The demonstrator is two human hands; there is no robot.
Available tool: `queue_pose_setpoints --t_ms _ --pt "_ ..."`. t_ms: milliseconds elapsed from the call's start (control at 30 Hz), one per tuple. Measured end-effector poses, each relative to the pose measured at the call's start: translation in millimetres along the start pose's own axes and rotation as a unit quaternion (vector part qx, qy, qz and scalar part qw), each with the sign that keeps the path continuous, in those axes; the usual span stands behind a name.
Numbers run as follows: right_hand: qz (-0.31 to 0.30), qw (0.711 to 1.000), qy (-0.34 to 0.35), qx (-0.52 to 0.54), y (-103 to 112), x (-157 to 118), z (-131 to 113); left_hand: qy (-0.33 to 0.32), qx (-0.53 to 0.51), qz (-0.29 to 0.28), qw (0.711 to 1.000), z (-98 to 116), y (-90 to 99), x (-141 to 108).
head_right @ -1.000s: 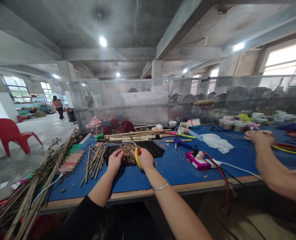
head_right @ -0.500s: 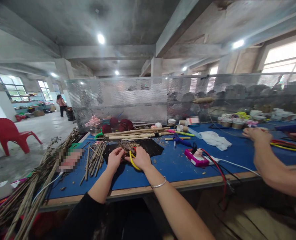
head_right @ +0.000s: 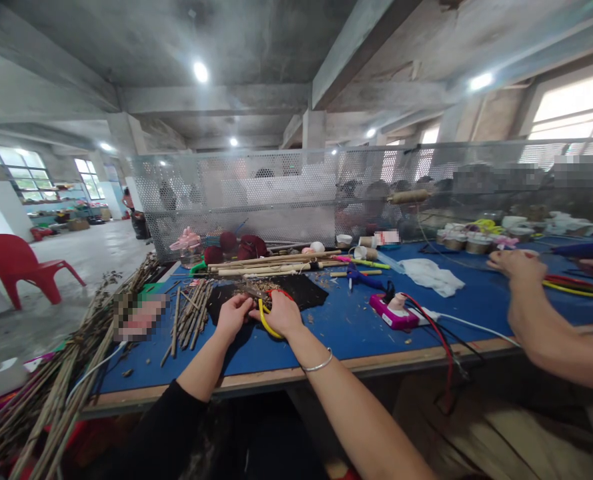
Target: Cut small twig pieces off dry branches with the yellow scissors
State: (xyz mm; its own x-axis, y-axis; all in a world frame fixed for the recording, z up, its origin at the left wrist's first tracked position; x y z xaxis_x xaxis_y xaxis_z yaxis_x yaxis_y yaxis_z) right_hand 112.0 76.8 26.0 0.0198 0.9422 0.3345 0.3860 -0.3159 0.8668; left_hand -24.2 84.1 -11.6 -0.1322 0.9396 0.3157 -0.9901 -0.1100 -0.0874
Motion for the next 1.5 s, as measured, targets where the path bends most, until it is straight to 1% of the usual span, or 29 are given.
queue_pose_setpoints --t_ms 100,300,667,833,1033,1200,1267,1400,1500 --pt "-0.027 0.999 -0.015 -0.009 -6 1 2 0.005 0.002 0.001 1.0 0 -0.4 -1" --pt "-0.032 0.998 -0.028 -0.035 -7 0 3 0.001 0.028 0.011 1.0 0 4.0 0" --pt "-0.063 0.996 -0.047 -0.048 -13 0 6 0.025 0.038 0.034 0.998 -8 10.1 0" --pt "-0.071 0.994 -0.057 -0.054 -15 0 7 0.025 0.044 0.032 0.998 -10 10.8 1" --pt "-0.054 0.995 -0.058 -0.054 -11 1 8 0.019 0.061 0.04 0.997 -8 11.5 1" --pt "-0.025 0.996 -0.068 -0.06 -4 1 12 0.019 0.041 0.054 0.997 -5 13.1 0" --pt "-0.016 0.996 -0.061 -0.058 -2 2 11 0.019 0.038 0.062 0.997 -4 14.9 0" --pt "-0.01 0.998 -0.046 -0.05 0 2 8 0.015 0.032 0.068 0.997 -3 16.4 0" --pt "-0.001 0.997 -0.057 -0.046 1 2 11 0.024 0.021 0.081 0.996 -3 18.4 -1"
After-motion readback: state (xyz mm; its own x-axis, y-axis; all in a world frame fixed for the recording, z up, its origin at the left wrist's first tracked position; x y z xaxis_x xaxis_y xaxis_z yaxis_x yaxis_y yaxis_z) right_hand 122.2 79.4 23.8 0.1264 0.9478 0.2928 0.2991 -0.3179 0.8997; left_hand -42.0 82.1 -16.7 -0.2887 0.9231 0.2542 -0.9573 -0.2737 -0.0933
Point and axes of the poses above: each hand's wrist, its own x-axis towards the middle knuckle, its own y-axis out of the back of the hand, z = x × y, the point moved 10 cm from there along x, towards the middle knuckle, and after that the axes turned 11 degrees about -y, right-handed, at the moved point
